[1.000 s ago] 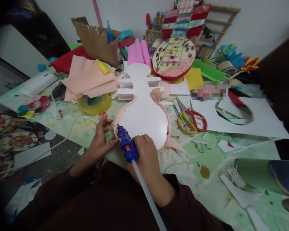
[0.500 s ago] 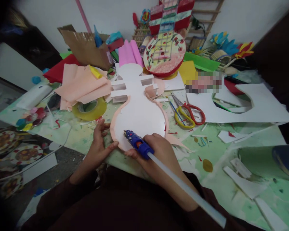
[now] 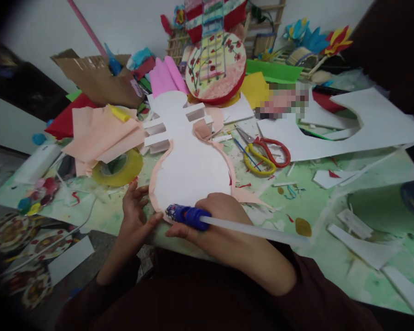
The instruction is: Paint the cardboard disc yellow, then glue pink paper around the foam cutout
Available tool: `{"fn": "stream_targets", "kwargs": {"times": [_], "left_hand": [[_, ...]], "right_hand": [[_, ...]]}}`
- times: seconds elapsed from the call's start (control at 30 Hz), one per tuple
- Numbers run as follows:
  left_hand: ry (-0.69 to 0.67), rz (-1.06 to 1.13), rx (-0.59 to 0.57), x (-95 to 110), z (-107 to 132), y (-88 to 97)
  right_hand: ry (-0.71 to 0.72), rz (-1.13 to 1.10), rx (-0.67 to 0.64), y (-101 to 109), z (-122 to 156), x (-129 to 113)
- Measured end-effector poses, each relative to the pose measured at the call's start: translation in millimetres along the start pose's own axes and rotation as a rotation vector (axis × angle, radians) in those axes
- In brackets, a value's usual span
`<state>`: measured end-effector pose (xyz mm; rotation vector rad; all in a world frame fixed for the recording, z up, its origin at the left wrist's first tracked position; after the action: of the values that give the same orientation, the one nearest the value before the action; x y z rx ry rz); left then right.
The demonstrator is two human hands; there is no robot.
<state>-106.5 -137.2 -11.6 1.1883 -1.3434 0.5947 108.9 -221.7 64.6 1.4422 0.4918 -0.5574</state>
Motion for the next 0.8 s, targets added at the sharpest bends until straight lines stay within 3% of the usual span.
{"fn": "stream_targets", "kwargs": {"times": [0.43, 0.8], "left_hand": [[0.037, 0.047, -0.003, -4, -2, 1.6], [0.026, -0.018, -0.015, 0, -2, -0.3]], "right_hand": [[0.013, -0.011, -0.074, -3, 1, 3], [-0.077, -0.082, 0.028, 7, 13, 15]]}}
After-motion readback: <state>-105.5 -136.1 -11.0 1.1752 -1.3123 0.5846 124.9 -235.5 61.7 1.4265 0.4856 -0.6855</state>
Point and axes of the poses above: each hand's wrist, its own z-axis away from the middle knuckle, its own y-axis out of the back of the hand, x = y × z, the point moved 3 cm from there along -z, towards the middle knuckle, and after that the axes turned 10 degrees about z, right-handed, at the moved point
